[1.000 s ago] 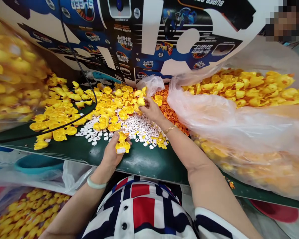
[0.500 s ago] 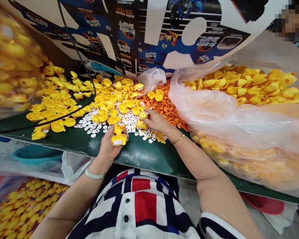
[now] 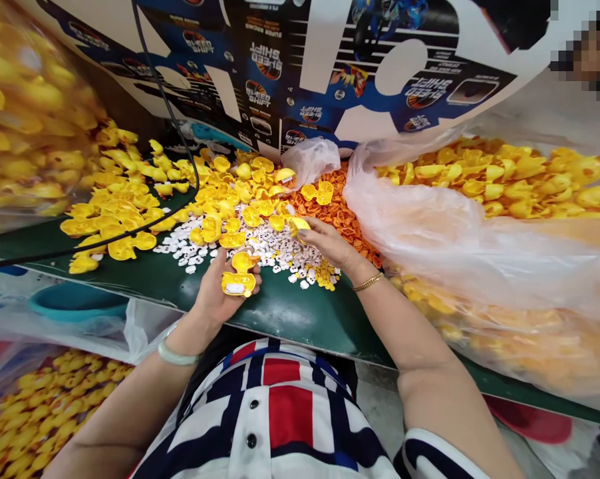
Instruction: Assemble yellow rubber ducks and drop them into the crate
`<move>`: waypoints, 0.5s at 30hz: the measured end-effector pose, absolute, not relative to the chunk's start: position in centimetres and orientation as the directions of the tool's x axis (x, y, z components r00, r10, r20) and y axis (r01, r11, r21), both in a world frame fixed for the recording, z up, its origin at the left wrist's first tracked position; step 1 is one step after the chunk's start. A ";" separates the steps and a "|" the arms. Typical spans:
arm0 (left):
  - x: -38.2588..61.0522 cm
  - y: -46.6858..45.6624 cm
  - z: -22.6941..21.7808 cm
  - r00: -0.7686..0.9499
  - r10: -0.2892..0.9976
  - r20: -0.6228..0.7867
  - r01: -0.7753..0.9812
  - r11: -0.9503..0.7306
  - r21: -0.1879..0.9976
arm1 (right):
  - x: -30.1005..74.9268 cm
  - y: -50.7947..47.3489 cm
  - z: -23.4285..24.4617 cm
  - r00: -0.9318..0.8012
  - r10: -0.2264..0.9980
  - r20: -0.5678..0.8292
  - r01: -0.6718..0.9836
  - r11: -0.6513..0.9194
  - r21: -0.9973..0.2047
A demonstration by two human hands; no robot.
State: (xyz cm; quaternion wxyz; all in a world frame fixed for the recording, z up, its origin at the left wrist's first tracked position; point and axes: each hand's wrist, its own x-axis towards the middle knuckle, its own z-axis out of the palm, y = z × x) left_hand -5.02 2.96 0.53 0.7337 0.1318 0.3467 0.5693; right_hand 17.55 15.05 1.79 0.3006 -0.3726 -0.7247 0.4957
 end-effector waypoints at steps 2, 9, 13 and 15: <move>-4.7 3.0 0.6 0.172 0.918 -0.358 -0.744 0.360 0.563 | 17.7 14.2 2.0 -0.562 0.827 -0.005 0.079 0.048 -0.996; -3.6 3.0 0.7 0.196 0.879 -0.435 -0.738 0.424 0.524 | 16.7 11.6 2.6 -0.568 0.822 -0.037 0.045 -0.014 -0.999; -3.6 3.1 0.2 0.147 0.892 -0.429 -0.768 0.376 0.518 | 15.3 10.0 5.1 -0.686 0.685 0.244 0.250 0.537 -0.806; -3.5 3.2 -0.2 0.146 0.910 -0.388 -0.783 0.346 0.517 | 14.3 9.1 6.2 -0.794 0.524 0.309 0.251 0.744 -0.619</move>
